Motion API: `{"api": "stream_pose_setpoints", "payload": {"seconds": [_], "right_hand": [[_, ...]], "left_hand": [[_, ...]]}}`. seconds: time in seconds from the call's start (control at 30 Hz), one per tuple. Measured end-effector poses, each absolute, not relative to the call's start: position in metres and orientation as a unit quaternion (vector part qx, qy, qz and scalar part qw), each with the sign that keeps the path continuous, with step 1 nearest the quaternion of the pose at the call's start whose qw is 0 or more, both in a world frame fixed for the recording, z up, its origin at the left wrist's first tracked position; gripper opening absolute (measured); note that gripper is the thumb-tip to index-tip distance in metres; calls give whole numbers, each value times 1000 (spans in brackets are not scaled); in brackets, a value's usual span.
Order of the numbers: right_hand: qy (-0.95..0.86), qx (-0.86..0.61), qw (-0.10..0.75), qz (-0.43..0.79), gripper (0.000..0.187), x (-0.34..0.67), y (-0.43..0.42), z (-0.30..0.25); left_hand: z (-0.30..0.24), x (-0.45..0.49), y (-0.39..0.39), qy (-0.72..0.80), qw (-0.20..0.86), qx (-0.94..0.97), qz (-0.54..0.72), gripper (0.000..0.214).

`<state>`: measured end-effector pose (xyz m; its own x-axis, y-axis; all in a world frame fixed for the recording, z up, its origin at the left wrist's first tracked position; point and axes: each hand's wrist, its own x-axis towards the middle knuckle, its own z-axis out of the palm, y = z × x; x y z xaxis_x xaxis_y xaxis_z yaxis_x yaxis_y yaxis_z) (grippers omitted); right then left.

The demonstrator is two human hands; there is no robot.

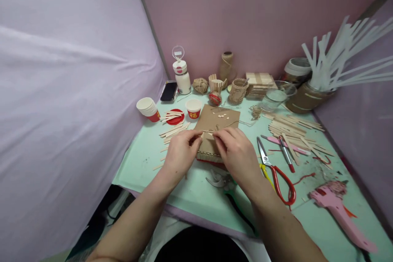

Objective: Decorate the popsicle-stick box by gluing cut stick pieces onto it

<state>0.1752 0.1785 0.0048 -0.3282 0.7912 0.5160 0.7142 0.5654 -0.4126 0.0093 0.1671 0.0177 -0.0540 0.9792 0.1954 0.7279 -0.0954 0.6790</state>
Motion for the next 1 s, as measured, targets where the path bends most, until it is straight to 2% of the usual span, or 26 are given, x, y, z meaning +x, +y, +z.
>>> {"api": "stream_pose_setpoints", "payload": {"seconds": [0.27, 0.4, 0.57, 1.0], "right_hand": [[-830, -490, 262, 48, 17, 163, 186, 1], [-831, -475, 280, 67, 18, 168, 185, 3], [-860, -403, 303, 79, 24, 178, 182, 4], [-876, -398, 264, 64, 30, 170, 180, -3]], "left_hand": [[7, 5, 161, 652, 87, 686, 311, 15], [-2, -5, 152, 586, 47, 731, 346, 22], [-11, -17, 144, 505, 15, 807, 307, 33], [-14, -12, 143, 511, -39, 821, 252, 36]]}}
